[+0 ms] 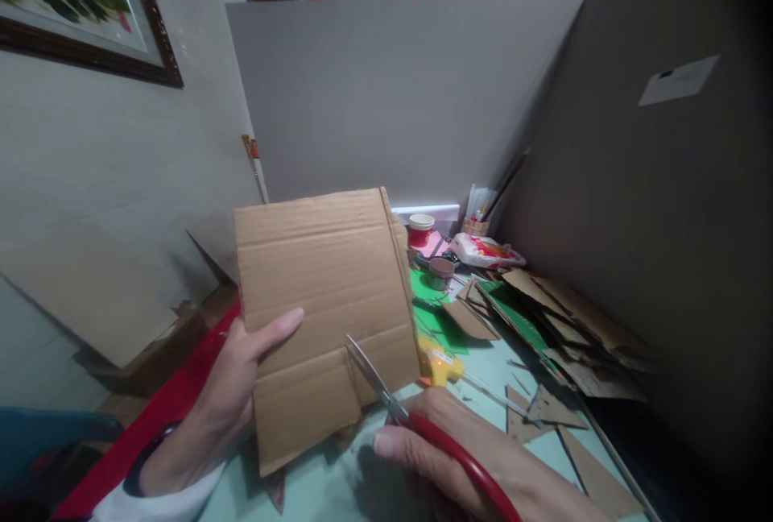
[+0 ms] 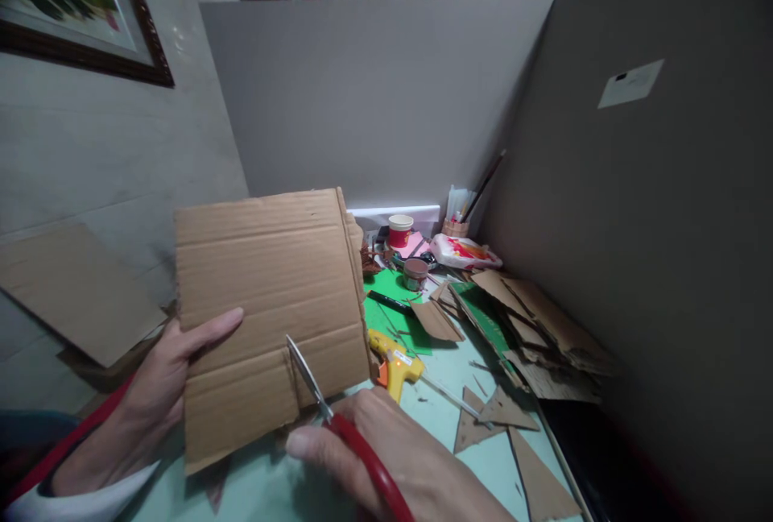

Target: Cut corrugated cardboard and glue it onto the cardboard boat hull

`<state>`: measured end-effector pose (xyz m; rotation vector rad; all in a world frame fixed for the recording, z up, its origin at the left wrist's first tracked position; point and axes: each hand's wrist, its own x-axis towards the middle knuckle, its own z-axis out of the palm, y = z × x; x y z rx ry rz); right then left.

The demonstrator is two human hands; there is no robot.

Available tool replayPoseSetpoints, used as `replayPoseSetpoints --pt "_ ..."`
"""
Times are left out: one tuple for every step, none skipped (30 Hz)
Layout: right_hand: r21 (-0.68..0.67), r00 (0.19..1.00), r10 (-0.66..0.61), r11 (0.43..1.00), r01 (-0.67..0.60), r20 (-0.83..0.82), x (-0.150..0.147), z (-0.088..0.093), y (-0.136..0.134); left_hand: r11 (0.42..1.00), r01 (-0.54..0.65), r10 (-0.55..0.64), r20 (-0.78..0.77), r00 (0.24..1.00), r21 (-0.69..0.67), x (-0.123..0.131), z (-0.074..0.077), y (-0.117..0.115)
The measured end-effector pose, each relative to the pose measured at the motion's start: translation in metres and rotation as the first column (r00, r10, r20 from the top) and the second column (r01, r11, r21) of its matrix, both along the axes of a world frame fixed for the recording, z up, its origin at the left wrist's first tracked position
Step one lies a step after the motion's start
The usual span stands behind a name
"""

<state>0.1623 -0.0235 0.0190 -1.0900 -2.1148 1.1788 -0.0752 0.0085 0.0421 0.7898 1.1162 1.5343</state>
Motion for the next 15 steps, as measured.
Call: replayPoseSetpoints --pt "-0.012 1.0 -0.008 1.0 0.008 0.016 -0.001 -0.001 0.0 1.0 0.003 -0.003 -0.002 1.0 -0.003 0.0 0.0 0.0" --pt "-0.028 0.999 -0.004 1.0 0.005 0.039 -0.003 -0.002 0.001 1.0 0.007 -0.007 -0.003 1.0 -0.006 0.0 0.001 0.0" --pt "-0.042 0.998 0.009 0.999 -0.007 0.066 -0.005 -0.002 0.002 1.0 0.008 -0.008 -0.001 1.0 -0.015 -0.001 0.001 0.0" --pt "-0.047 0.996 0.019 0.999 -0.014 0.091 -0.008 -0.001 0.004 1.0 0.005 -0.005 0.004 1.0 -0.029 -0.001 0.0 0.0" --pt "-0.05 0.993 0.026 0.999 -0.02 0.111 -0.01 -0.001 0.005 0.999 0.0 0.001 0.008 1.0 -0.045 -0.002 0.0 0.001" --pt "-0.056 0.991 0.029 0.998 -0.022 0.127 -0.014 0.0 0.006 0.998 -0.004 0.005 0.014 1.0 -0.066 -0.002 -0.001 0.001" --pt "-0.072 0.99 0.029 0.997 -0.019 0.142 -0.017 0.001 0.007 0.996 -0.005 0.007 0.02 1.0 -0.089 -0.002 -0.002 0.001" --pt "-0.095 0.988 0.021 0.995 -0.006 0.154 -0.019 0.002 0.008 0.994 0.001 0.002 0.027 1.0 -0.108 -0.001 -0.003 0.001" --pt "-0.118 0.987 0.001 0.993 0.017 0.158 -0.022 0.003 0.008 0.994 0.01 -0.007 0.032 0.999 -0.113 0.0 -0.005 0.002" --pt "-0.139 0.987 -0.022 0.989 0.044 0.157 -0.023 0.004 0.007 0.994 0.022 -0.018 0.034 0.999 -0.104 0.001 -0.006 0.002" --pt "-0.154 0.988 -0.045 0.986 0.068 0.151 -0.024 0.004 0.006 0.996 0.03 -0.028 0.032 0.999 -0.085 0.002 -0.007 0.001" --pt "-0.16 0.989 -0.058 0.984 0.08 0.136 -0.025 0.004 0.006 0.997 0.034 -0.032 0.022 0.999 -0.064 0.004 -0.008 0.001" --pt "-0.157 0.993 -0.053 0.985 0.069 0.104 -0.024 0.004 0.006 0.998 0.037 -0.037 0.008 0.999 -0.044 0.005 -0.009 0.0" --pt "-0.147 0.998 -0.029 0.988 0.037 0.061 -0.023 0.005 0.006 0.999 0.042 -0.042 -0.006 0.999 -0.026 0.006 -0.008 -0.001" --pt "-0.138 1.0 0.002 0.99 0.0 0.018 -0.021 0.005 0.006 0.999 0.049 -0.049 -0.016 0.999 -0.015 0.007 -0.008 -0.002"
